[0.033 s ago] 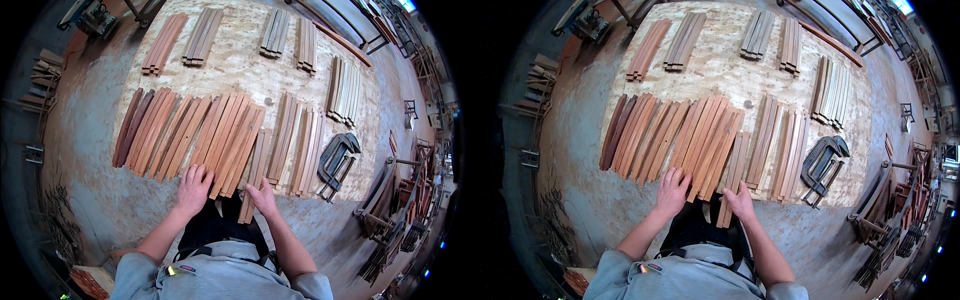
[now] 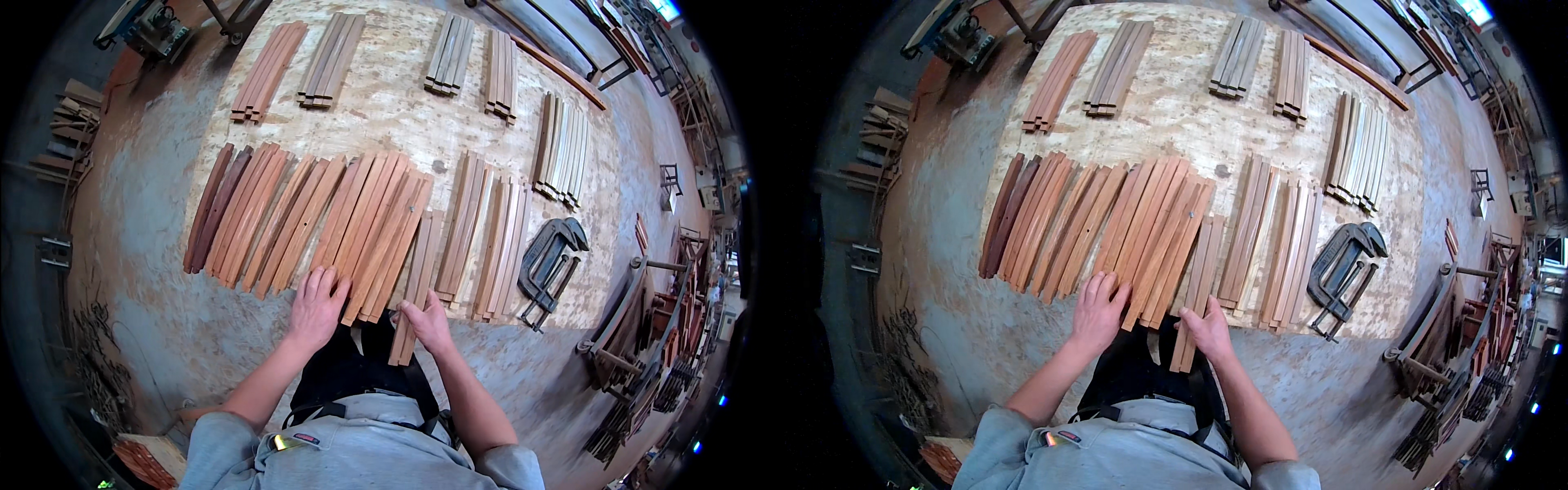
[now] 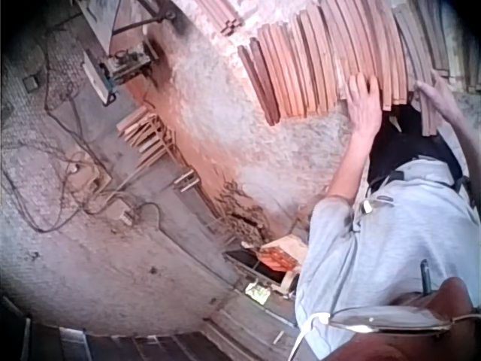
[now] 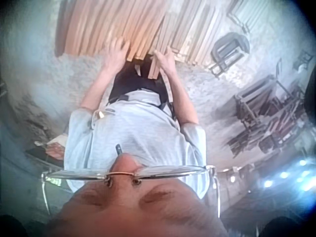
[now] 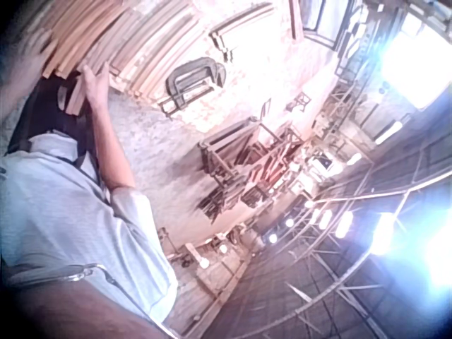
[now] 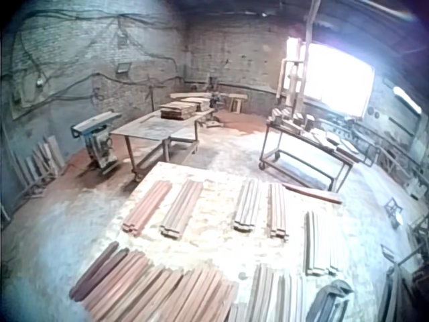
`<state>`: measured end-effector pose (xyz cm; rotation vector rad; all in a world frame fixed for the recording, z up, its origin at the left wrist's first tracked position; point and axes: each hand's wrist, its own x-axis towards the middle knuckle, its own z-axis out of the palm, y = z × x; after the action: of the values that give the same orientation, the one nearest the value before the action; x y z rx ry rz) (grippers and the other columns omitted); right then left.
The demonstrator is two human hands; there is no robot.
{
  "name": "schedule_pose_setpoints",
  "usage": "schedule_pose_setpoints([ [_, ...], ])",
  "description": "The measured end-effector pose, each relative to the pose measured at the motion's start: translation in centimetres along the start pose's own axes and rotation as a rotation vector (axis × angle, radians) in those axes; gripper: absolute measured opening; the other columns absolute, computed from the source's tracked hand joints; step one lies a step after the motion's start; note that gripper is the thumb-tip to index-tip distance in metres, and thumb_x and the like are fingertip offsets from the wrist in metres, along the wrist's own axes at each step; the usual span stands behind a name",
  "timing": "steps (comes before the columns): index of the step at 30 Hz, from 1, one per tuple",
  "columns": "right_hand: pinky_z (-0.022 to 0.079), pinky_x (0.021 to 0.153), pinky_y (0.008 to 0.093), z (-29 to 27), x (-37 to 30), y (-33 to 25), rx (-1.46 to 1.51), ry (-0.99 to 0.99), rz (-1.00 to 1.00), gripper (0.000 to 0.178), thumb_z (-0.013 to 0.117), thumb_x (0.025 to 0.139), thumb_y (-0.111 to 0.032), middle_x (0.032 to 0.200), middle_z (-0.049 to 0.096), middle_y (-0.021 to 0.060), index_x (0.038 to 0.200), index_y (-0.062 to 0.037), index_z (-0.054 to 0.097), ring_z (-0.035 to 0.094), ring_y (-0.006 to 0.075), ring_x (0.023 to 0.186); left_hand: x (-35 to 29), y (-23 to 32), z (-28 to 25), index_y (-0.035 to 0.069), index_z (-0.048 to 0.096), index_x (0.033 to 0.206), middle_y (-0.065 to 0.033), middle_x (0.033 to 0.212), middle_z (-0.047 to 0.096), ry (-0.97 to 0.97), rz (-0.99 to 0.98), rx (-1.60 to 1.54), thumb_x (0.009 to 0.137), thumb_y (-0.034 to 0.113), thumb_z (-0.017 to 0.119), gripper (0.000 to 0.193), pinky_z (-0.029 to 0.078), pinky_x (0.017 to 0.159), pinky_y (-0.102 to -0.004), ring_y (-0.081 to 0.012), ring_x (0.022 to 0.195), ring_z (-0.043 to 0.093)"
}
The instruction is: The person sorts thin wooden slats on a workbench, arranging them into neat piles by color and size. The person then walks to another table and stacks the sorted pieces into larger piles.
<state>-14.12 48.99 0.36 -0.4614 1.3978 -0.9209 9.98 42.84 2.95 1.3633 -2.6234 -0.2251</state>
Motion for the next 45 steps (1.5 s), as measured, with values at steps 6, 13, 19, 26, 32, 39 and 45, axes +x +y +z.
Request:
schedule_pose_setpoints([
  [6, 0.059, 0.066, 0.0346, -0.5, 0.1, 0.2, -0.010, -0.011, -0.006, 0.038, 0.066, 0.092, -0.012, 0.099, 0.066, 0.0130, 0.121, 0.0023, 0.047, 0.069, 0.0195, 0.073, 0.3, -0.8, 1.1, 0.006, 0.062, 0.129, -0.0176, 0.137, 0.053, -0.007, 0.128, 0.044, 0.091, 0.013, 0.055, 0.040, 0.041, 0.107, -0.0481, -0.0363, 0.131, 0.047],
  [13, 0.059, 0.064, 0.0346, -0.5, 0.0, 0.0, -0.043, 0.007, 0.010, 0.038, 0.067, 0.092, -0.012, 0.096, 0.066, 0.0133, 0.121, 0.0024, 0.047, 0.069, 0.0203, 0.071, 0.1, 0.1, -1.1, -0.001, 0.059, 0.126, -0.0263, 0.135, 0.053, 0.011, 0.004, -0.272, 0.087, 0.003, 0.059, 0.040, 0.046, 0.104, -0.0466, -0.0410, 0.126, 0.053],
  [19, 0.059, 0.064, 0.0347, -0.4, 0.0, 0.2, -0.035, 0.017, 0.006, 0.030, 0.065, 0.092, -0.009, 0.092, 0.067, 0.0124, 0.116, 0.0025, 0.051, 0.070, 0.0212, 0.072, 1.1, 1.5, -3.0, -0.005, 0.053, 0.125, -0.0274, 0.130, 0.049, 0.009, -0.256, -0.676, 0.077, -0.009, 0.055, 0.048, 0.047, 0.103, -0.0433, -0.0434, 0.121, 0.054],
  [26, 0.059, 0.068, 0.0344, -0.2, -0.1, -0.1, -0.037, -0.023, 0.010, 0.030, 0.062, 0.094, -0.009, 0.093, 0.066, 0.0113, 0.119, 0.0015, 0.050, 0.069, 0.0215, 0.073, 2.2, 0.6, -2.6, -0.004, 0.054, 0.121, -0.0225, 0.114, 0.059, -0.108, -0.456, -0.893, 0.078, 0.004, 0.064, 0.044, 0.049, 0.096, -0.0419, -0.0385, 0.110, 0.059],
  [32, 0.058, 0.068, 0.0339, -0.2, -0.3, -0.6, -0.023, -0.020, -0.008, 0.029, 0.062, 0.094, -0.009, 0.090, 0.065, 0.0104, 0.118, 0.0011, 0.051, 0.069, 0.0211, 0.072, 4.3, 0.2, -3.5, -0.003, 0.052, 0.125, -0.0268, 0.122, 0.060, -0.165, -0.578, -0.753, 0.086, 0.024, 0.069, 0.051, 0.048, 0.097, -0.0443, -0.0392, 0.116, 0.060],
  [39, 0.059, 0.066, 0.0345, -0.6, -0.3, -0.3, -0.015, -0.030, -0.019, 0.029, 0.064, 0.092, -0.009, 0.089, 0.066, 0.0114, 0.115, 0.0009, 0.050, 0.069, 0.0214, 0.071, 4.3, 1.6, -4.4, 0.000, 0.058, 0.113, -0.0246, 0.106, 0.063, -0.261, -0.484, -0.410, 0.089, 0.023, 0.062, 0.034, 0.050, 0.090, -0.0516, -0.0425, 0.103, 0.061],
  [45, 0.060, 0.062, 0.0351, -0.5, -0.1, 0.3, -0.009, -0.031, -0.013, 0.032, 0.065, 0.092, -0.009, 0.089, 0.065, 0.0123, 0.116, 0.0018, 0.048, 0.070, 0.0226, 0.070, 2.1, -0.6, -3.8, -0.001, 0.062, 0.112, -0.0223, 0.107, 0.064, -0.144, -0.496, -0.331, 0.088, 0.019, 0.063, 0.031, 0.049, 0.092, -0.0497, -0.0398, 0.104, 0.061],
])
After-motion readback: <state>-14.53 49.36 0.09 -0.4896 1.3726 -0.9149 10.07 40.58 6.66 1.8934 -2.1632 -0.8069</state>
